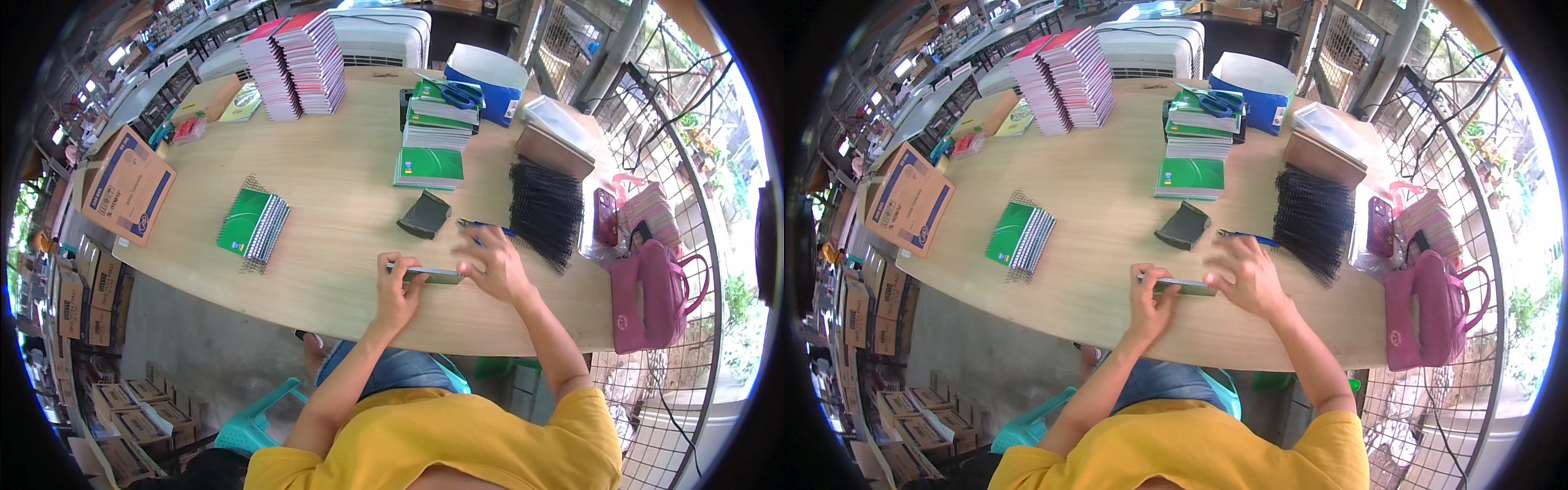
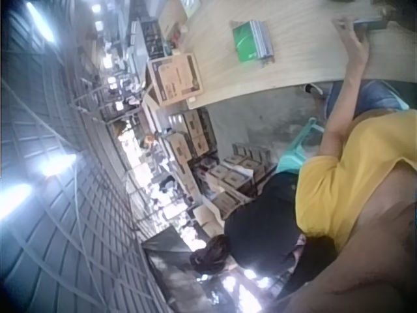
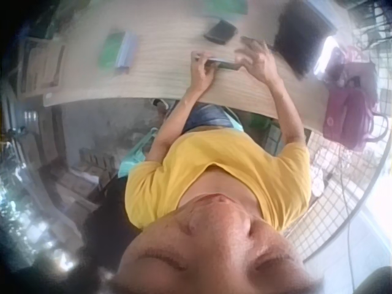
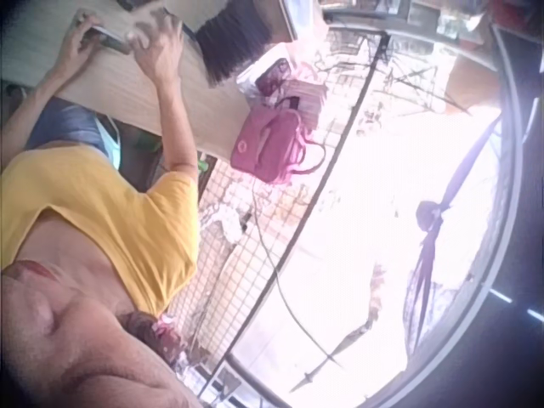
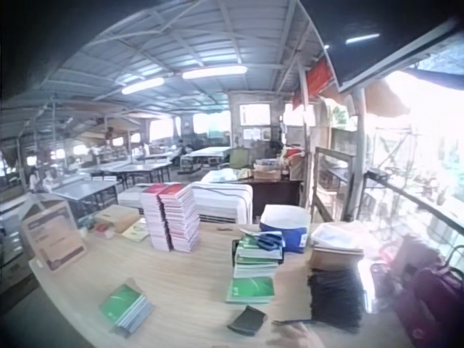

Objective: The person binds green notebooks by threading a plastic coil spine through the punched holes by hand, then uses shears to trim the excess coil, repeating the process for multiple notebooks.

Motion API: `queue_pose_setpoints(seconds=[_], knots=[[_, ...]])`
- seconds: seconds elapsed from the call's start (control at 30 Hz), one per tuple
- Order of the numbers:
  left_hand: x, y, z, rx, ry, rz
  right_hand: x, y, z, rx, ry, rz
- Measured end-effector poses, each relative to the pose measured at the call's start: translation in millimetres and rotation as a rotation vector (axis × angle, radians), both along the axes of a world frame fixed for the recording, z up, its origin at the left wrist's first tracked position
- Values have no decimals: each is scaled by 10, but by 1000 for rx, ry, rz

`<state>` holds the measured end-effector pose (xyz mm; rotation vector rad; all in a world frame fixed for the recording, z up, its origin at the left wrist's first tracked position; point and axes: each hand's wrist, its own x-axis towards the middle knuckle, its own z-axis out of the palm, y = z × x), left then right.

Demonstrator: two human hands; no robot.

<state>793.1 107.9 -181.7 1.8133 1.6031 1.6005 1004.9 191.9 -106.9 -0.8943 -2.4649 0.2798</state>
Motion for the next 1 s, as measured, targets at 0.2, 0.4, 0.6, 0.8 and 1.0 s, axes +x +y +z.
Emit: queue_pose_setpoints(seconds=[0.2, 0.4, 0.6, 0.8, 1.0], knots=[[-94, 19, 97, 33, -45, 18, -658, 793, -460, 124, -206, -58], [-317, 4, -80, 39, -77, 77, -101, 824, 79, -1027, 211, 395], [-277, 24, -47, 21, -46, 4, -33, 548, 45, -962, 243, 594], [-244, 40, 48, -2, -76, -29, 37, 594, -9, -939, 376, 506], [-207, 59, 39, -2, -58, -64, -84, 476, 0, -952, 291, 541]])
